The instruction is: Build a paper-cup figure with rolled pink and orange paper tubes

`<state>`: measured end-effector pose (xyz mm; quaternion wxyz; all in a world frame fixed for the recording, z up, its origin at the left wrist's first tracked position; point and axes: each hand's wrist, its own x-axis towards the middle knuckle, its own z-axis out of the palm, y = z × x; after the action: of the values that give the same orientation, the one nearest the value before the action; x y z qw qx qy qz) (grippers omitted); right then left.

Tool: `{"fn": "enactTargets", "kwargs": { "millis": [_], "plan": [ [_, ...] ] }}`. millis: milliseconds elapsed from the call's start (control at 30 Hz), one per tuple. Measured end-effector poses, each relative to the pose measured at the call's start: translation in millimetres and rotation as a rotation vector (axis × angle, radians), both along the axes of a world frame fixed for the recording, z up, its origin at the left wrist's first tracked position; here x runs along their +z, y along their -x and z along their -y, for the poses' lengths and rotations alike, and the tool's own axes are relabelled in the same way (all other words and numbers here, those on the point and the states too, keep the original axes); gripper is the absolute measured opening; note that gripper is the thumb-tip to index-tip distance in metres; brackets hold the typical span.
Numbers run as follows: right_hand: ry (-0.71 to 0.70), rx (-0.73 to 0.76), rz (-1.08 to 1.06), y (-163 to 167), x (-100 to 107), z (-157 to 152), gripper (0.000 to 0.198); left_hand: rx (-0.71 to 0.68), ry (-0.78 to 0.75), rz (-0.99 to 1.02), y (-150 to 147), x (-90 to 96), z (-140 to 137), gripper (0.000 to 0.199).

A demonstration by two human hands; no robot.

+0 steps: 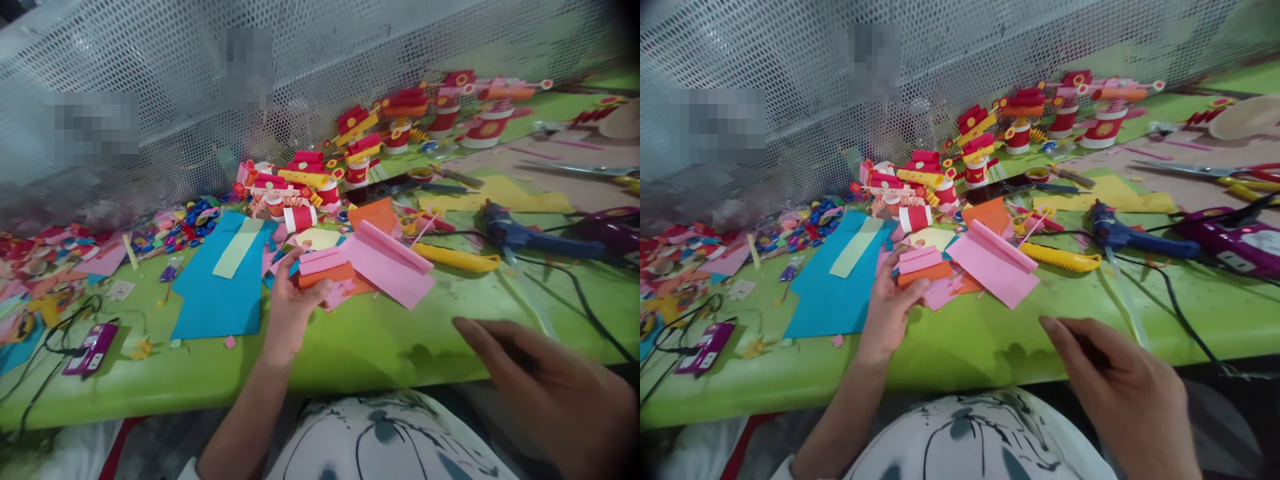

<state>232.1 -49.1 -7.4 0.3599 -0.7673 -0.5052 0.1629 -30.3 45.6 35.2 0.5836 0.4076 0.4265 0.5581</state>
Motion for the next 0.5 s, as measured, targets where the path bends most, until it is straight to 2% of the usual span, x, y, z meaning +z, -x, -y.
{"fn": "enactTargets", "kwargs": {
  "millis": [33,100,167,233,333,500],
  "plan": [
    [-0.014,0.006,-0.053,10,8,-8,0.029,-0.008,-0.02,-0.03,-2,-1.3,1,0.073],
    [-0.031,0.153,-0.298,32,22,-26,0.038,-0.029,-0.029,-0.072,-4,-3.0,3,0.073],
    [-0.041,0.296,-0.571,50,28,-47,0.055,-0.062,-0.018,-0.1,-6,-3.7,5,0.074],
    [-0.012,0.394,-0.721,62,30,-64,0.063,-0.084,-0.019,-0.122,-7,-4.5,7,0.076],
    [0.056,0.461,-0.801,70,30,-77,0.06,-0.115,-0.027,-0.151,-7,-7.5,9,0.075],
    [0.096,0.534,-0.836,67,33,-80,0.04,-0.173,0.0,-0.145,-10,-11.7,9,0.073]
  ]
}}
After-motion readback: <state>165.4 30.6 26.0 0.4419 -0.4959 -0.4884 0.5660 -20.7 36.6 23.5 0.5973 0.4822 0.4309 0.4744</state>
